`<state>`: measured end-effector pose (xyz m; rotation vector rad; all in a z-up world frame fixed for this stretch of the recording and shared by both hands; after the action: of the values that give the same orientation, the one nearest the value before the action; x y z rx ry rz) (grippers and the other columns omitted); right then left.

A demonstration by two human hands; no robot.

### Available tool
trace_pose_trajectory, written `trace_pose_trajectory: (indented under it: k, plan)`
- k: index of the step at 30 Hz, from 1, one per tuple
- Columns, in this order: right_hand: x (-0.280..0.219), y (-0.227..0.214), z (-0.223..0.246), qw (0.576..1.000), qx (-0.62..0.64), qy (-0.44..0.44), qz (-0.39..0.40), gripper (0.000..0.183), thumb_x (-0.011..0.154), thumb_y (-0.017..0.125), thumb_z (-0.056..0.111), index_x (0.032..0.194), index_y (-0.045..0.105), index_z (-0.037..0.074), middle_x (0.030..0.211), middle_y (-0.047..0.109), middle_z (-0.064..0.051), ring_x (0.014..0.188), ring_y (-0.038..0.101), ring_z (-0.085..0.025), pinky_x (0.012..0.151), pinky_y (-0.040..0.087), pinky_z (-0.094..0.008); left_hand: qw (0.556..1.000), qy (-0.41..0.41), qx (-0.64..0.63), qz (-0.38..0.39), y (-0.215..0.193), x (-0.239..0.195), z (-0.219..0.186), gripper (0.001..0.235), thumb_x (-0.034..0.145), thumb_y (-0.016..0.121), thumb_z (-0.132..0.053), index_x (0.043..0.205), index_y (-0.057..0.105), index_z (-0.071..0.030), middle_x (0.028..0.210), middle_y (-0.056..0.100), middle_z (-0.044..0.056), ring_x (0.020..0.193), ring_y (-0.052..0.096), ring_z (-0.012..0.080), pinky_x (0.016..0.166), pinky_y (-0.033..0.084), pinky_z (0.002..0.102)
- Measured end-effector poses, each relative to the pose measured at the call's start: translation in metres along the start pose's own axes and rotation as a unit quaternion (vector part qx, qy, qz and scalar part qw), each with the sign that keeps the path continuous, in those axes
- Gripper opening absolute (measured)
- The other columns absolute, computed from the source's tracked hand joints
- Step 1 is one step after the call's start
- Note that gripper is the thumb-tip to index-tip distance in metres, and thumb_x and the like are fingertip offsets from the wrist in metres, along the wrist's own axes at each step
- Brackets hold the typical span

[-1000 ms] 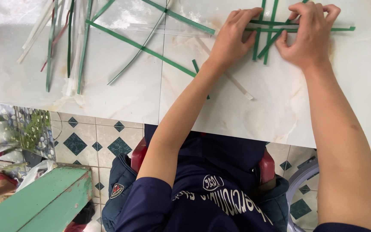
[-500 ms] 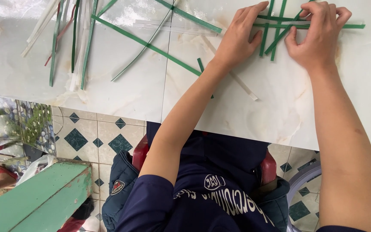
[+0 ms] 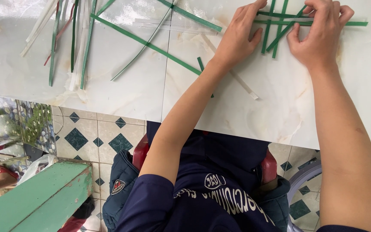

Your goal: Weaving green and white plastic strips together on a table to form a grid pattern.

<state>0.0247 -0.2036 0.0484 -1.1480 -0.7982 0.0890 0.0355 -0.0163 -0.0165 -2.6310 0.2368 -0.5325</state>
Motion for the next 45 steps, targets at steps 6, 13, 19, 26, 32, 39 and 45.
trace_pose_trajectory:
  k: [6, 13, 19, 26, 32, 39, 45]
  plan:
    - [0.001, 0.0, 0.0, 1.0, 0.005, 0.005, 0.003, 0.044, 0.076, 0.063, -0.003, 0.119, 0.053, -0.004, 0.101, 0.058, -0.012, 0.088, 0.053, -0.029, 0.089, 0.031, -0.042, 1.0, 0.011, 0.003, -0.007, 0.0, 0.001, 0.001, 0.059, 0.09, 0.052, 0.005, 0.142, 0.032, -0.015, 0.134, 0.058, 0.005, 0.125, 0.053, 0.0268, 0.111, 0.048, 0.036]
    - [0.003, -0.002, 0.004, 1.0, 0.011, 0.004, 0.011, 0.052, 0.068, 0.051, -0.008, 0.12, 0.051, -0.007, 0.103, 0.056, -0.016, 0.088, 0.048, -0.032, 0.087, 0.029, -0.044, 0.997, 0.034, -0.075, -0.005, -0.028, -0.002, -0.038, 0.046, 0.105, 0.048, 0.0, 0.145, 0.035, -0.02, 0.145, 0.052, 0.001, 0.136, 0.052, 0.0241, 0.119, 0.044, 0.038]
    - [-0.002, 0.004, -0.005, 0.999, 0.034, 0.015, -0.007, 0.043, 0.07, 0.043, -0.009, 0.112, 0.048, -0.005, 0.102, 0.056, -0.014, 0.088, 0.049, -0.03, 0.088, 0.029, -0.043, 0.979, 0.109, -0.072, -0.155, -0.115, -0.054, -0.119, 0.029, 0.099, 0.049, 0.006, 0.123, 0.057, -0.008, 0.12, 0.064, 0.007, 0.112, 0.061, 0.0261, 0.103, 0.051, 0.039]
    - [-0.002, 0.005, -0.004, 1.0, 0.028, 0.002, -0.009, 0.044, 0.072, 0.039, -0.009, 0.114, 0.052, -0.007, 0.102, 0.055, -0.016, 0.091, 0.05, -0.032, 0.086, 0.027, -0.042, 0.971, 0.019, 0.01, -0.238, -0.156, -0.113, -0.093, 0.016, 0.096, 0.047, 0.001, 0.104, 0.059, -0.004, 0.095, 0.064, 0.01, 0.088, 0.06, 0.0234, 0.079, 0.049, 0.031]
    - [-0.002, 0.003, 0.001, 1.0, 0.001, -0.025, -0.014, 0.039, 0.081, 0.04, -0.012, 0.117, 0.054, -0.006, 0.107, 0.057, -0.016, 0.093, 0.047, -0.033, 0.088, 0.028, -0.044, 0.994, -0.023, 0.049, -0.094, -0.154, -0.128, -0.08, 0.024, 0.095, 0.049, 0.012, 0.11, 0.062, -0.001, 0.102, 0.06, 0.012, 0.093, 0.058, 0.0264, 0.081, 0.05, 0.034]
    - [-0.004, -0.018, 0.063, 0.99, 0.066, -0.019, -0.121, 0.019, 0.098, 0.045, -0.001, 0.111, 0.055, -0.011, 0.105, 0.062, -0.024, 0.094, 0.055, -0.041, 0.094, 0.031, -0.048, 0.99, -0.048, 0.119, 0.063, -0.13, -0.138, -0.07, 0.043, 0.091, 0.048, 0.01, 0.13, 0.052, -0.007, 0.13, 0.052, 0.011, 0.078, 0.06, 0.0237, 0.061, 0.048, 0.035]
    - [-0.032, -0.017, 0.132, 0.987, 0.143, 0.057, -0.043, 0.009, 0.095, 0.065, 0.006, 0.101, 0.065, -0.001, 0.092, 0.063, -0.008, 0.078, 0.056, -0.027, 0.077, 0.044, -0.039, 0.988, -0.079, 0.125, 0.054, -0.125, -0.143, -0.06, 0.039, 0.085, 0.063, 0.007, 0.121, 0.063, -0.008, 0.119, 0.055, 0.009, 0.084, 0.069, 0.0257, 0.078, 0.055, 0.036]
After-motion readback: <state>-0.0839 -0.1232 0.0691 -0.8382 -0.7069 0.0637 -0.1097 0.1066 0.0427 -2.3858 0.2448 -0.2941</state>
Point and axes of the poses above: each hand's wrist, its own x-axis towards the middle knuckle, its own y-axis out of the palm, z = x × y, the point moved 4 cm from there along x, towards the middle knuckle
